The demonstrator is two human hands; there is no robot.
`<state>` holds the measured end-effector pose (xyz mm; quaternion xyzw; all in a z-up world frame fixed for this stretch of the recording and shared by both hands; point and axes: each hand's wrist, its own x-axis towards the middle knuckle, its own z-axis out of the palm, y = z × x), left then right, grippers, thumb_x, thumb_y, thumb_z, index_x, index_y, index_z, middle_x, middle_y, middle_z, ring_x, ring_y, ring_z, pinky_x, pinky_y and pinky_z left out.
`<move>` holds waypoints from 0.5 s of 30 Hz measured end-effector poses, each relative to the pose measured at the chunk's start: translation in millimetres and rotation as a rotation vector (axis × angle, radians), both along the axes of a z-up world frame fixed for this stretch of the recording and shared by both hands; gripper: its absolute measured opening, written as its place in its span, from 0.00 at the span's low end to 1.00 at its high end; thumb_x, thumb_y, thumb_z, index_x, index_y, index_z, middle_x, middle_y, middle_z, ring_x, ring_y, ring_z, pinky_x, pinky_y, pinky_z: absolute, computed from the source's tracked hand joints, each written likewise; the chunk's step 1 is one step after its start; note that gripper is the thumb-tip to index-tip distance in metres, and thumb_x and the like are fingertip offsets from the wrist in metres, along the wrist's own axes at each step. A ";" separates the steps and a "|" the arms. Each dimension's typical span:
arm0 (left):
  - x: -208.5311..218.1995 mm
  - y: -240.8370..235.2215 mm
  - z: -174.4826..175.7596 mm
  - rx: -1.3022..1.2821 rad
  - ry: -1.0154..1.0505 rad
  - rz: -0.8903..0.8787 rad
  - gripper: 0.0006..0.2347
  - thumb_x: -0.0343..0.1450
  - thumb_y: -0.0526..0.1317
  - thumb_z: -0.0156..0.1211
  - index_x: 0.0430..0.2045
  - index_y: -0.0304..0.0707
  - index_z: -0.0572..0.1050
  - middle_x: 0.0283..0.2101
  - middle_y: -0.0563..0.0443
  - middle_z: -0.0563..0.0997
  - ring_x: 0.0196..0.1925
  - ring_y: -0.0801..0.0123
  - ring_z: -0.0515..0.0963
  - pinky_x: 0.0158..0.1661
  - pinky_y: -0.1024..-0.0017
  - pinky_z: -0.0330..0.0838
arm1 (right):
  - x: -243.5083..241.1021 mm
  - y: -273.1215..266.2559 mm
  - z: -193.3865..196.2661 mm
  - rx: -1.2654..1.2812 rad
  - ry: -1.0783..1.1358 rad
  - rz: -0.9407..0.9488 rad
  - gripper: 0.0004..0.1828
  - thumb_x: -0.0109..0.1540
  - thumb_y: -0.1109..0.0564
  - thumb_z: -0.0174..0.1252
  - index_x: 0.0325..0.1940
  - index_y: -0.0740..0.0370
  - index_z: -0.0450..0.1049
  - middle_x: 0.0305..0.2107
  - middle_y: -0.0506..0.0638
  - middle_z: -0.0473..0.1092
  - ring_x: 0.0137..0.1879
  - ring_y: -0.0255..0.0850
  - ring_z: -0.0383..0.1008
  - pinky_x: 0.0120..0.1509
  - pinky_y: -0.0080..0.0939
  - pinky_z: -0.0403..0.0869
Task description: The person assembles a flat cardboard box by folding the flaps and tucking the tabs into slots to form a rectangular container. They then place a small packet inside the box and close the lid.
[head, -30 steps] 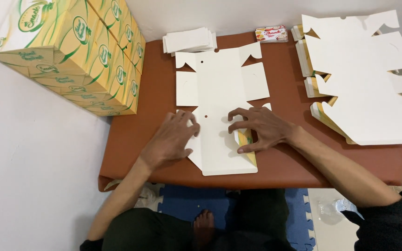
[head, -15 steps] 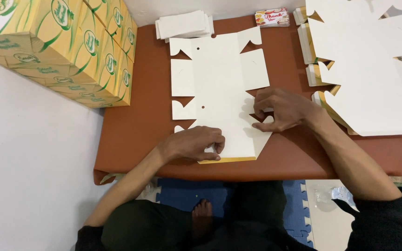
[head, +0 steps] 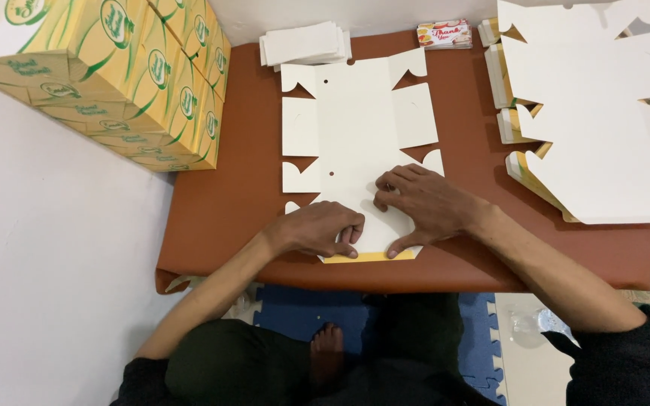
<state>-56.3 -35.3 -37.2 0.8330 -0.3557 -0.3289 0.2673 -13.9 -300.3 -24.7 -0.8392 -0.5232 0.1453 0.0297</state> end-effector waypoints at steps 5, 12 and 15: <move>5.9 1.4 -2.0 -0.045 0.026 -0.041 0.11 0.70 0.43 0.74 0.38 0.39 0.78 0.33 0.46 0.83 0.42 0.51 0.86 0.43 0.55 0.78 | -1.0 6.2 9.3 -0.129 0.010 -0.038 0.48 0.54 0.06 0.52 0.54 0.47 0.66 0.55 0.52 0.66 0.74 0.48 0.63 0.86 0.55 0.54; -1.1 -2.0 14.7 -0.003 -0.004 -0.019 0.27 0.71 0.45 0.73 0.62 0.39 0.68 0.34 0.45 0.82 0.39 0.50 0.83 0.43 0.57 0.77 | 1.4 -2.2 16.0 -0.040 0.017 -0.010 0.51 0.55 0.05 0.49 0.56 0.50 0.66 0.55 0.56 0.66 0.67 0.52 0.69 0.84 0.63 0.54; -2.5 -2.3 28.3 0.014 0.070 -0.002 0.34 0.72 0.43 0.71 0.72 0.33 0.62 0.34 0.45 0.80 0.37 0.55 0.79 0.43 0.61 0.74 | 8.9 -15.2 27.6 0.071 0.295 -0.133 0.53 0.58 0.13 0.52 0.68 0.58 0.68 0.61 0.67 0.67 0.71 0.65 0.69 0.78 0.70 0.63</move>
